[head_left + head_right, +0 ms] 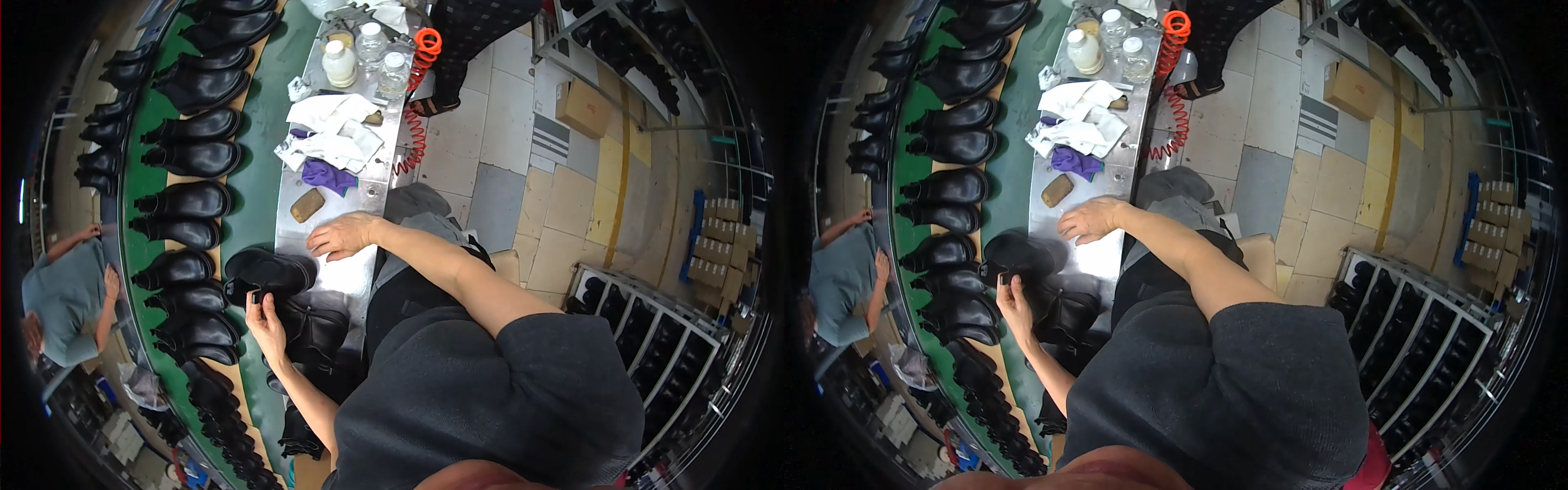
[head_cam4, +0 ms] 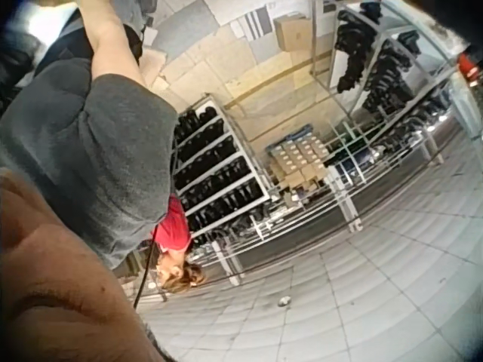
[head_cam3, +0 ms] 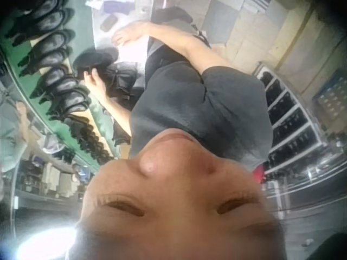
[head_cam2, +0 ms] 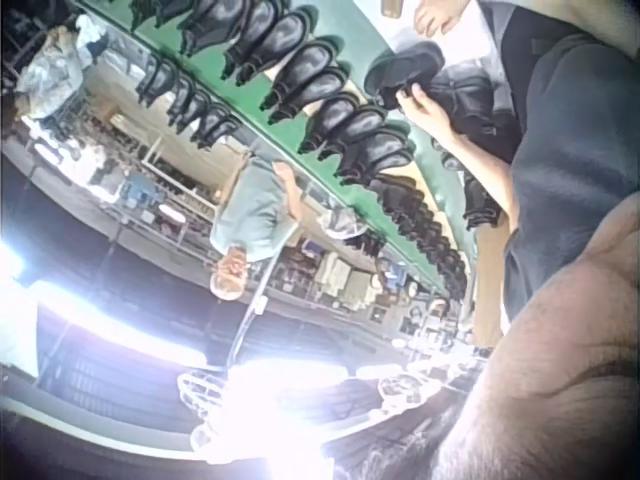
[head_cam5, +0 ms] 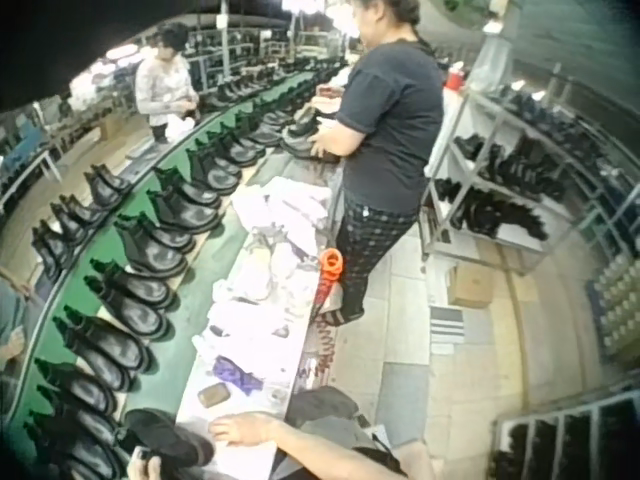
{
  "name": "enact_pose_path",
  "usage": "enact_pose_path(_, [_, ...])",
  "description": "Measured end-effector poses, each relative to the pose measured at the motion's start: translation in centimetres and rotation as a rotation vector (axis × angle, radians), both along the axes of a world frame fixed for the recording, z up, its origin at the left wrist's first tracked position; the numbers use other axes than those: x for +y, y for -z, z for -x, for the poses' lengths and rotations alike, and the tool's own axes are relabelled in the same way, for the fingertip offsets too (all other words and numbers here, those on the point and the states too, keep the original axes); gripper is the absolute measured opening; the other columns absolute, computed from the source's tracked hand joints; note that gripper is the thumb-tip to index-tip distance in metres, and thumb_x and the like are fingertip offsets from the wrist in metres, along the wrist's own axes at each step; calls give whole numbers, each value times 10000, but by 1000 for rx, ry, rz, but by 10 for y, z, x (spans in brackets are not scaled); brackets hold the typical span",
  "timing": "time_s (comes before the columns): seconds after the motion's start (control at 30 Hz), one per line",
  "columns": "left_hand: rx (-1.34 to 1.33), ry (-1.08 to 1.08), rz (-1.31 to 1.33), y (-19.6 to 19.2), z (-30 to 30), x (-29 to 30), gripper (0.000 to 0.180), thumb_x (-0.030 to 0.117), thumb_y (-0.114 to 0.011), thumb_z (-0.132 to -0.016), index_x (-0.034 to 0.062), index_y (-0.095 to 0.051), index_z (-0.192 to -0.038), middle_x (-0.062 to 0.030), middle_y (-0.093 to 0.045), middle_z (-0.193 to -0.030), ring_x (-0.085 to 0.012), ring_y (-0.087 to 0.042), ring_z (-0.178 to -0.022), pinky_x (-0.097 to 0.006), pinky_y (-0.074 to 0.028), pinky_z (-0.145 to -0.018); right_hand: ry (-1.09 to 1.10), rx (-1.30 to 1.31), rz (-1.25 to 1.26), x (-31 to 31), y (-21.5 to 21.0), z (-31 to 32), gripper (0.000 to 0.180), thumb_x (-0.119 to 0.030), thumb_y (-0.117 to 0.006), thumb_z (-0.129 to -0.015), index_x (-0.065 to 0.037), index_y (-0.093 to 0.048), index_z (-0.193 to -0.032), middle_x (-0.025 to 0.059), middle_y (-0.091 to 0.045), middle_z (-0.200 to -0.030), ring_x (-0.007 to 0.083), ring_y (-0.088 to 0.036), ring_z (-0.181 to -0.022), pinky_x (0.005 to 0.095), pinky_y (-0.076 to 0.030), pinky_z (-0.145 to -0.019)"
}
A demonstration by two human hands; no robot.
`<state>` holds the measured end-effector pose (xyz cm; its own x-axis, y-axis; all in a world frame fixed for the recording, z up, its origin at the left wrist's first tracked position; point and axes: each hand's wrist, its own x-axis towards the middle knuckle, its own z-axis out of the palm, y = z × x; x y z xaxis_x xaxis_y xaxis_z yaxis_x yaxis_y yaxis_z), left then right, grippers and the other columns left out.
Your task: The person uses a spray gun to apply a coating to black leather boots on a factory assembly line. They wipe the boots with a white cloth, inspect the surface, and place them back on the conveyor belt. The process is repeated for multiple boots.
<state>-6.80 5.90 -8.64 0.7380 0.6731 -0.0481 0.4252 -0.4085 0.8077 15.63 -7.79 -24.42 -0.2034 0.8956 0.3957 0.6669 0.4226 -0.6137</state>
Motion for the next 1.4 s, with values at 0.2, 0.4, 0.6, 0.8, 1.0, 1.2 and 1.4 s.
enact_pose_path(0.2, [-5, -17, 36, 7, 2, 1, 201, 167, -551, -975, -26, -552, -922, -15, -488, -793, -106, -417, -725, -249, -362, -648, 4, 21, 0, 0, 4, 1, 311, -257, -642, -850, -85, -621, -1108, 73, -540, -1236, 247, -487, -1200, 362, -454, -978])
enact_pose_path(0.4, [61, -15, 30, 12, 11, 10, 238, 233, -567, -978, 2, -619, -997, 1, -581, -824, -84, -510, -764, -249, -422, -716, -4, 39, 19, 2, 7, -1, 310, -280, -636, -854, -91, -634, -1100, 69, -530, -1242, 245, -485, -1198, 365, -452, -977])
enact_pose_path(0.6, [71, -65, 18, 9, 13, 5, 275, 261, -557, -982, -6, -622, -968, -20, -603, -822, -103, -534, -768, -261, -432, -720, -9, 53, -13, 4, 8, 4, 304, -310, -631, -855, -102, -643, -1077, 64, -535, -1225, 235, -481, -1196, 359, -449, -976])
enact_pose_path(0.8, [44, -62, 18, 11, 6, 4, 288, 262, -554, -982, -18, -621, -987, -32, -615, -837, -111, -552, -784, -272, -444, -720, -6, 66, -10, 3, 12, 2, 312, -315, -636, -851, -89, -644, -1066, 69, -544, -1207, 245, -492, -1179, 358, -455, -964])
enact_pose_path(1.0, [78, -81, -12, 12, 10, 4, 289, 264, -554, -983, -14, -617, -935, -23, -614, -807, -100, -538, -753, -258, -433, -704, -11, 52, -8, 5, 11, -2, 308, -311, -643, -844, -89, -650, -1056, 64, -548, -1228, 237, -497, -1182, 358, -470, -943])
enact_pose_path(1.2, [77, -81, -22, 7, 4, 1, 249, 238, -556, -985, 0, -605, -934, -3, -570, -794, -89, -511, -754, -247, -424, -698, 16, 70, -34, 4, 17, -4, 303, -311, -657, -828, -90, -649, -1035, 47, -561, -1194, 226, -517, -1152, 355, -488, -907])
enact_pose_path(1.4, [138, -160, -76, 9, 7, -3, 340, 288, -555, -983, -9, -608, -827, -15, -617, -760, -82, -515, -699, -241, -405, -653, 51, 61, -59, 5, 13, -6, 263, -297, -677, -802, -88, -661, -962, 27, -574, -1120, 212, -565, -1062, 358, -517, -831])
